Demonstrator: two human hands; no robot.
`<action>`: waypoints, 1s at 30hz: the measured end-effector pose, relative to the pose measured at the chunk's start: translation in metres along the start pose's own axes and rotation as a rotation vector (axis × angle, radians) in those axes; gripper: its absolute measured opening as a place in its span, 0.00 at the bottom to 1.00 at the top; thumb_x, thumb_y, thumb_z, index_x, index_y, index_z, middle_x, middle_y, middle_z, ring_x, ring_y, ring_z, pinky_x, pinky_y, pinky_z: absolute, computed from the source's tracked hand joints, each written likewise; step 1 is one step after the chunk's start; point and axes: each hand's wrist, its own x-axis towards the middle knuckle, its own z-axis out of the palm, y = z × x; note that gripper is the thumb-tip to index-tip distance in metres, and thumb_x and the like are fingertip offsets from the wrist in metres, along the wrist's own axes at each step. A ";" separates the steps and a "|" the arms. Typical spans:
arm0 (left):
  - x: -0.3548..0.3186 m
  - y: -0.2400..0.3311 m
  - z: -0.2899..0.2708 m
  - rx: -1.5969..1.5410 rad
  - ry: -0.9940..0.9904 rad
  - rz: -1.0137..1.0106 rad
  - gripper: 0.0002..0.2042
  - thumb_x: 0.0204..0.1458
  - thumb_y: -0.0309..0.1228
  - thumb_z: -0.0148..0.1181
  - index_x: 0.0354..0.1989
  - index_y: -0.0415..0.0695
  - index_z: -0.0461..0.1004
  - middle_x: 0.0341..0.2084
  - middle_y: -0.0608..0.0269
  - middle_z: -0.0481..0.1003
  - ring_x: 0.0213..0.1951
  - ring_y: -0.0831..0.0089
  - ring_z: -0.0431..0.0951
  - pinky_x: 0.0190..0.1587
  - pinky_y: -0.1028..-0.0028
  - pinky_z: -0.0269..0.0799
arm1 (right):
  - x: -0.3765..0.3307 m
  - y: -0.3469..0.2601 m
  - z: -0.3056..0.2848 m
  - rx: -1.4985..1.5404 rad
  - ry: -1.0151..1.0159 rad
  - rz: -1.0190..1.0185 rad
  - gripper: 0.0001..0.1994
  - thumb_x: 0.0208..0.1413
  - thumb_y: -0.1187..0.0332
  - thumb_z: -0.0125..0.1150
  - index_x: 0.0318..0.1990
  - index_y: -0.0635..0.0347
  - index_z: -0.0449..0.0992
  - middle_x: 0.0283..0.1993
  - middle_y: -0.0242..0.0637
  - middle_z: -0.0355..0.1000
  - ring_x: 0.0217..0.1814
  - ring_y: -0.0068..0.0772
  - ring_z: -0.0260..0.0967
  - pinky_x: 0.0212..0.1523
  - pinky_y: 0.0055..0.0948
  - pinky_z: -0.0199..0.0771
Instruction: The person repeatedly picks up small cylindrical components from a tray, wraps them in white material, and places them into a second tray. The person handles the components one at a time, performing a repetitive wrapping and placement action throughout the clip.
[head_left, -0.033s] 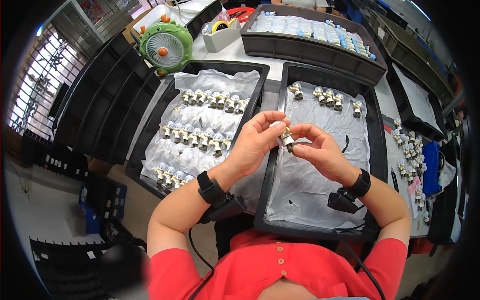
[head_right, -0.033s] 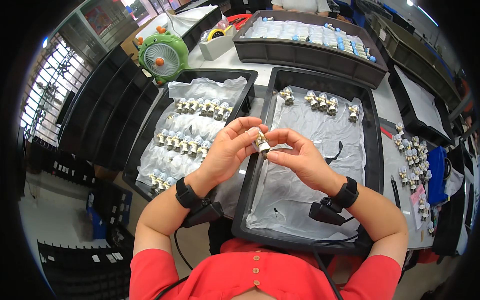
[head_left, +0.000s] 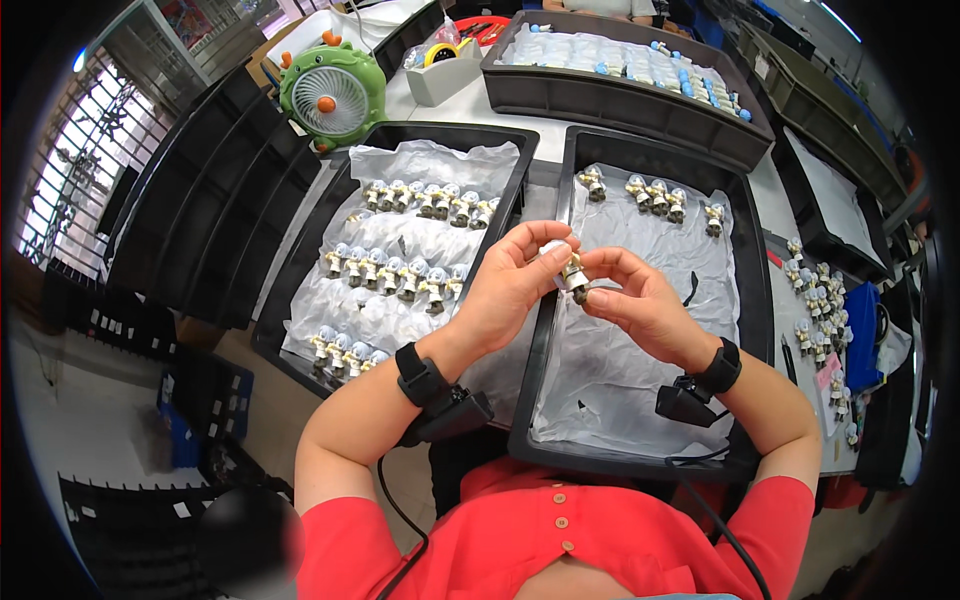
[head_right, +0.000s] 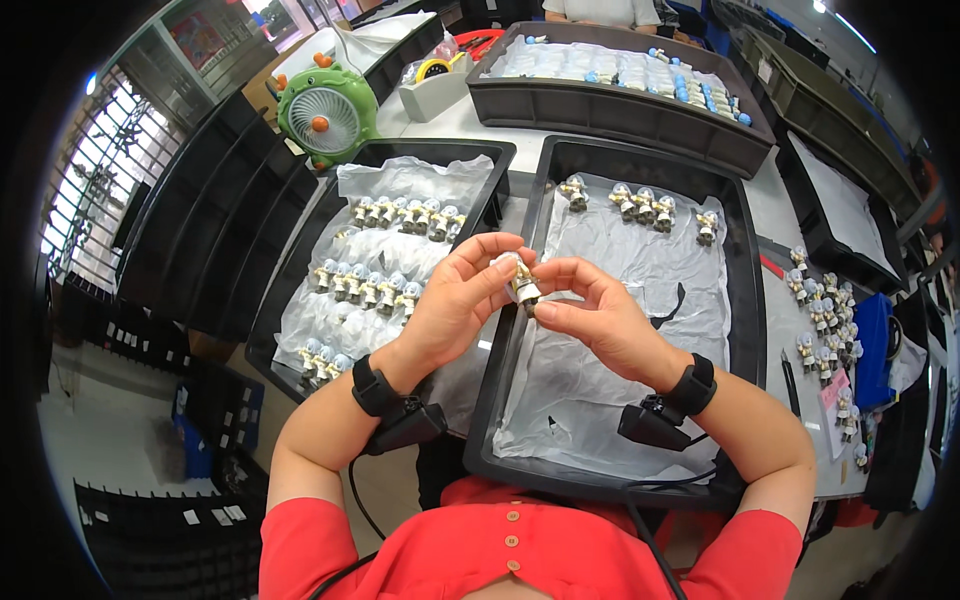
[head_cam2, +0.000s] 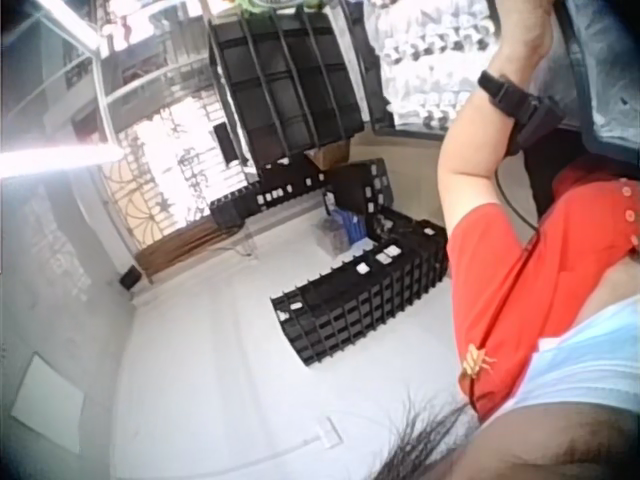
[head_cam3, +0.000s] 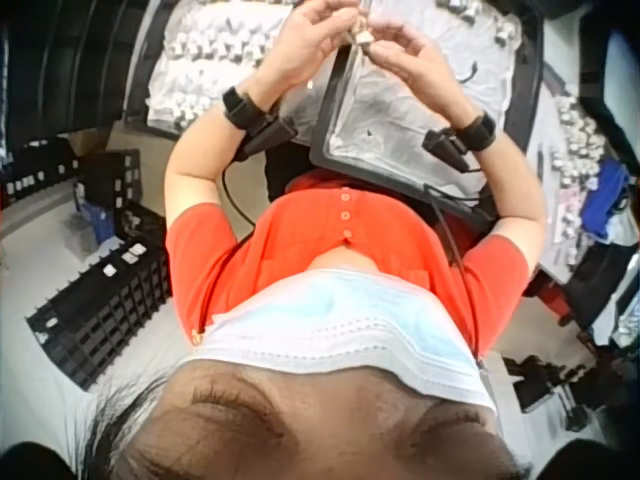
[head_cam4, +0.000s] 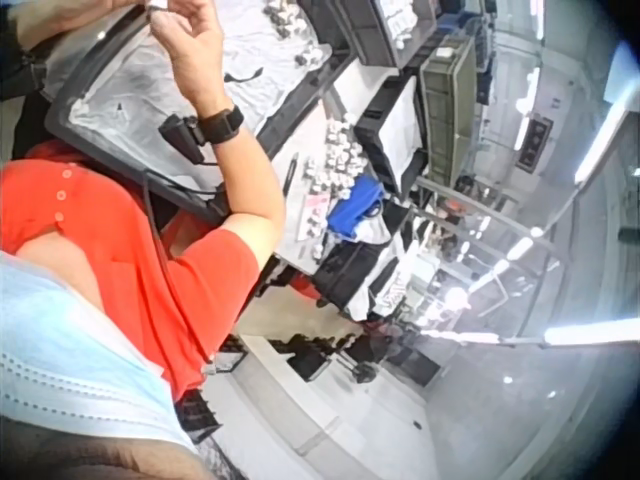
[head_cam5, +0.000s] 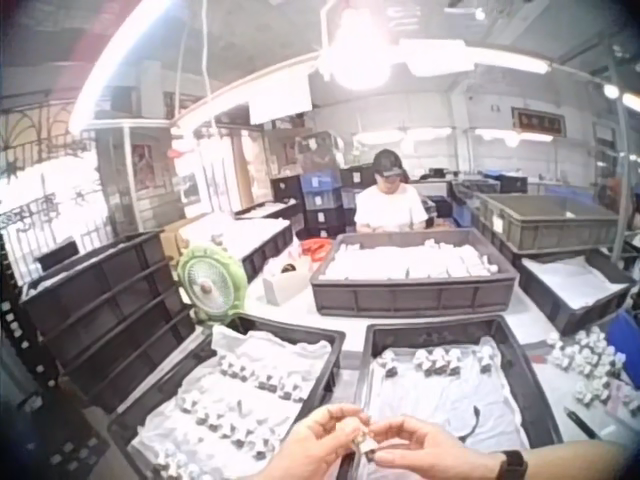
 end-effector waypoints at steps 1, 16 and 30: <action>0.000 0.000 0.000 0.003 -0.007 0.010 0.14 0.55 0.29 0.53 0.48 0.40 0.65 0.43 0.59 0.71 0.46 0.73 0.72 0.50 0.73 0.69 | 0.000 -0.001 0.000 0.045 -0.008 0.048 0.16 0.54 0.72 0.58 0.50 0.57 0.65 0.47 0.36 0.66 0.47 0.26 0.68 0.50 0.23 0.69; 0.001 -0.001 -0.001 -0.025 -0.087 0.082 0.16 0.60 0.34 0.44 0.54 0.39 0.63 0.46 0.60 0.69 0.50 0.72 0.69 0.51 0.72 0.66 | 0.000 -0.002 -0.003 0.277 -0.058 0.182 0.15 0.57 0.68 0.55 0.50 0.61 0.63 0.46 0.40 0.68 0.46 0.27 0.68 0.49 0.22 0.70; 0.000 0.002 0.000 0.058 -0.048 0.075 0.17 0.59 0.33 0.47 0.55 0.41 0.63 0.52 0.58 0.68 0.51 0.72 0.70 0.52 0.71 0.66 | -0.001 0.005 -0.008 0.459 -0.061 0.280 0.15 0.61 0.65 0.48 0.50 0.67 0.65 0.44 0.41 0.69 0.43 0.25 0.69 0.45 0.19 0.72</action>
